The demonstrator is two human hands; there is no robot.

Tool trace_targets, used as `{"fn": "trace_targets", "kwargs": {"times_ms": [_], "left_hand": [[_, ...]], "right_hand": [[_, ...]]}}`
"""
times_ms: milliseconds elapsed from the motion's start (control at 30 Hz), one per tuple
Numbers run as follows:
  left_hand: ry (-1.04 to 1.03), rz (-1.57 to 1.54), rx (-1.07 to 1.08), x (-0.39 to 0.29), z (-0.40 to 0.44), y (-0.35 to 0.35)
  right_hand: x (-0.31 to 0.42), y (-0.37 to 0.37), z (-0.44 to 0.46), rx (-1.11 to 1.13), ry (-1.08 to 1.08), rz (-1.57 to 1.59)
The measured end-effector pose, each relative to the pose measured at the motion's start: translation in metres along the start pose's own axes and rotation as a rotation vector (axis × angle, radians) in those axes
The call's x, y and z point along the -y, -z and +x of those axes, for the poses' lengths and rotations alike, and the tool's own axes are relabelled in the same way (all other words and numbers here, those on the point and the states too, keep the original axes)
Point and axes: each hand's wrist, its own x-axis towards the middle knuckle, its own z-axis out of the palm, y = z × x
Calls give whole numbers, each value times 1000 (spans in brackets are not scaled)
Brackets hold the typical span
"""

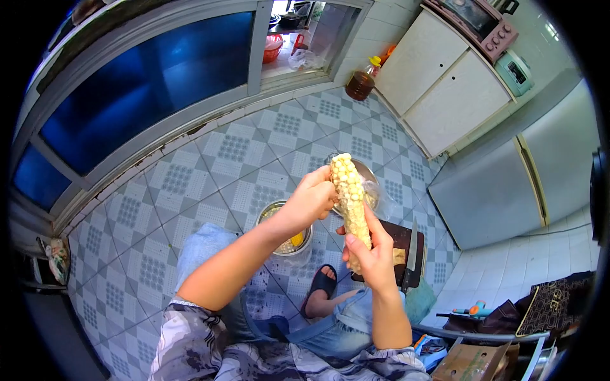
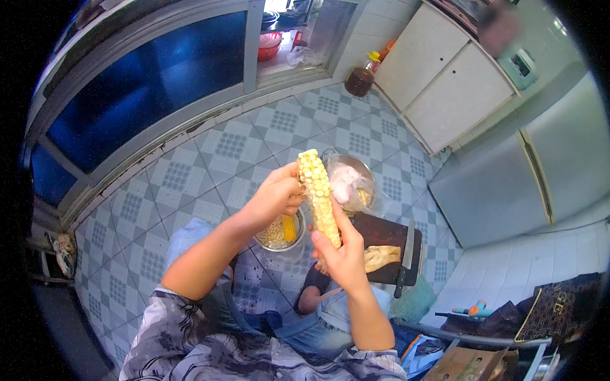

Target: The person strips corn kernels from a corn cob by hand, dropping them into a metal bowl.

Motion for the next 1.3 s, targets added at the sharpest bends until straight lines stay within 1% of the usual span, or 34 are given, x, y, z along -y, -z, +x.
{"fn": "trace_targets", "kwargs": {"times_ms": [67, 100, 167, 200, 300, 333, 367, 400, 467, 500, 533, 600, 633, 667, 700, 733, 767, 800, 867, 900, 967, 1000, 1033, 1067, 1100, 1133, 1167, 1200, 1233, 1300], "left_hand": [[109, -111, 65, 3, 4, 8], [109, -111, 65, 6, 5, 12], [130, -176, 130, 12, 8, 18], [130, -177, 130, 11, 8, 17], [116, -143, 129, 3, 3, 11], [103, -77, 130, 1, 1, 9], [91, -11, 131, 0, 0, 8], [91, -11, 130, 0, -1, 7], [27, 190, 73, 0, -4, 5], [27, 191, 73, 4, -3, 6], [-64, 262, 58, 11, -1, 8], [-155, 333, 42, 25, 6, 11], [-219, 351, 11, 31, 9, 12], [-283, 368, -20, 35, 11, 13], [-284, 367, -22, 35, 11, 13], [-272, 444, -42, 34, 10, 13], [-261, 521, -64, 33, 9, 13], [-261, 522, -65, 32, 9, 11], [-217, 622, -172, 28, 8, 9], [-217, 622, -172, 32, 11, 10], [-339, 466, -160, 37, 18, 10], [-339, 467, -158, 37, 17, 15], [-145, 268, -48, 23, 9, 15], [48, 67, 60, 12, 5, 13], [47, 68, 61, 7, 4, 11], [105, 2, 50, 4, 3, 10], [162, -65, 39, 3, 3, 10], [162, -65, 38, 3, 3, 11], [154, -56, 63, 3, 4, 13], [146, -48, 89, 4, 4, 13]], "right_hand": [[2, 3, 1, 10, -18, 41], [3, 4, 1, 22, -37, 81], [7, 5, -1, 37, -70, 134], [9, 5, -1, 50, -103, 185], [7, 8, 0, 68, -88, 187], [6, 7, -1, 69, -88, 187], [5, 6, -2, 41, -40, 86], [4, 4, -2, 11, 8, -16], [2, 3, -3, -5, 36, -65], [2, 2, -3, -21, 63, -116], [3, 0, -3, -21, 63, -115], [7, -6, -3, -106, 147, -327], [4, -5, -1, -105, 147, -327], [-2, -3, 3, -126, 290, -468], [-5, -2, 5, -146, 433, -607], [-3, -3, 3, -145, 434, -608], [2, -7, 1, -145, 354, -556], [5, -8, 0, -144, 274, -504], [-4, -7, 0, -130, 288, -480], [-6, -7, 1, -116, 301, -456], [0, -9, 2, -119, 303, -468], [2, -10, 2, -130, 304, -478], [0, -9, 1, -136, 304, -478], [-2, -5, 1, -123, 227, -416], [-3, -2, 2, -109, 151, -354], [-1, -1, 1, -110, 150, -354], [3, 0, 0, -88, 55, -237], [5, 0, -1, -66, -40, -121], [4, 1, -1, -66, -41, -121], [2, 2, 0, -41, -23, -2]]}}
